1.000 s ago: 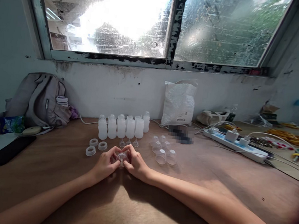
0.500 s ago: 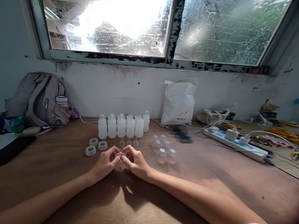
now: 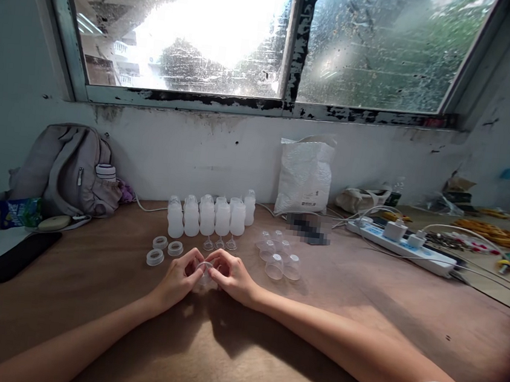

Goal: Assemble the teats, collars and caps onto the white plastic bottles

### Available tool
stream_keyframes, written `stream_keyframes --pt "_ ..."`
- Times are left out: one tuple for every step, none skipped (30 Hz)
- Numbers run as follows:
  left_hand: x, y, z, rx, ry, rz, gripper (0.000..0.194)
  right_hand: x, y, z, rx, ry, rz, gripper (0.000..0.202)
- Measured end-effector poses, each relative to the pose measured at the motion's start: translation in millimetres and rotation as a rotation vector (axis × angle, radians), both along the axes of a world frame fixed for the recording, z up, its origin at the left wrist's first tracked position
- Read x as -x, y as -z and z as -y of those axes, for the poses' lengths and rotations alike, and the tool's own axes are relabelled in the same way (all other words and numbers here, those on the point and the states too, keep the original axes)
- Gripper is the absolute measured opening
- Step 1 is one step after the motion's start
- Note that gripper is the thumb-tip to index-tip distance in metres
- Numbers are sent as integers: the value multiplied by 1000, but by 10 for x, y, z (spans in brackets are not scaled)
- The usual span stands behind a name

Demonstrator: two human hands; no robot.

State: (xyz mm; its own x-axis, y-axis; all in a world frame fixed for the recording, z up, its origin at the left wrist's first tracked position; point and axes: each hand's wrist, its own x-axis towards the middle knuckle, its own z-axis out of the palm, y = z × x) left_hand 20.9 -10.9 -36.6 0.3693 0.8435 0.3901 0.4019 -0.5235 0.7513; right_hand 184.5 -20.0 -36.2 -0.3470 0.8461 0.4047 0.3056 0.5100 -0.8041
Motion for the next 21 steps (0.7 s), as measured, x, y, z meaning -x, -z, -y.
stream_keyframes --pt "0 3 -1 1 4 -4 15 4 7 -4 -6 5 3 17" --pt "-1 6 -1 0 9 -10 14 8 17 -9 -15 10 8 15" --pt "-1 8 -1 -3 16 -19 14 11 28 -13 -25 12 13 13" --pt "-1 9 0 -10 25 -32 14 13 39 -17 -36 12 17 12" --pt "-2 9 2 -21 34 -48 14 13 48 -20 -46 12 20 10" --pt "-3 6 6 -33 41 -66 13 13 54 -22 -52 12 24 8" --pt "-4 2 10 -46 44 -83 13 11 56 -23 -57 14 26 7" --pt "-7 -3 16 -54 44 -96 13 10 54 -22 -63 20 26 6" --pt "-10 -9 22 -55 43 -102 12 8 49 -20 -69 30 24 6" --pt "-13 -15 26 -50 41 -99 13 5 40 -17 -75 44 20 5" --pt "-17 -17 27 -39 41 -87 13 3 30 -14 -79 58 12 6" --pt "-19 -15 22 -24 40 -63 15 0 20 -9 -78 70 3 6" --pt "-20 -8 10 -1 41 -29 16 -2 10 -4 -70 76 -10 8" --pt "-18 6 -10 34 50 10 17 -5 3 2 -54 72 -25 10" --pt "-13 25 -36 82 65 49 17 -7 -3 9 -31 57 -42 12" --pt "-6 47 -67 138 85 83 17 -9 -7 18 -7 34 -56 14" --pt "2 72 -99 195 109 106 16 -9 -9 28 12 8 -61 15" --pt "11 95 -129 240 126 116 15 -8 -10 38 20 -17 -57 17" --pt "19 115 -155 270 139 117 15 -6 -12 48 16 -37 -44 17" --pt "26 128 -173 282 144 116 14 -2 -13 57 3 -50 -27 17" --pt "30 136 -184 283 147 119 13 2 -15 64 -13 -55 -12 16"
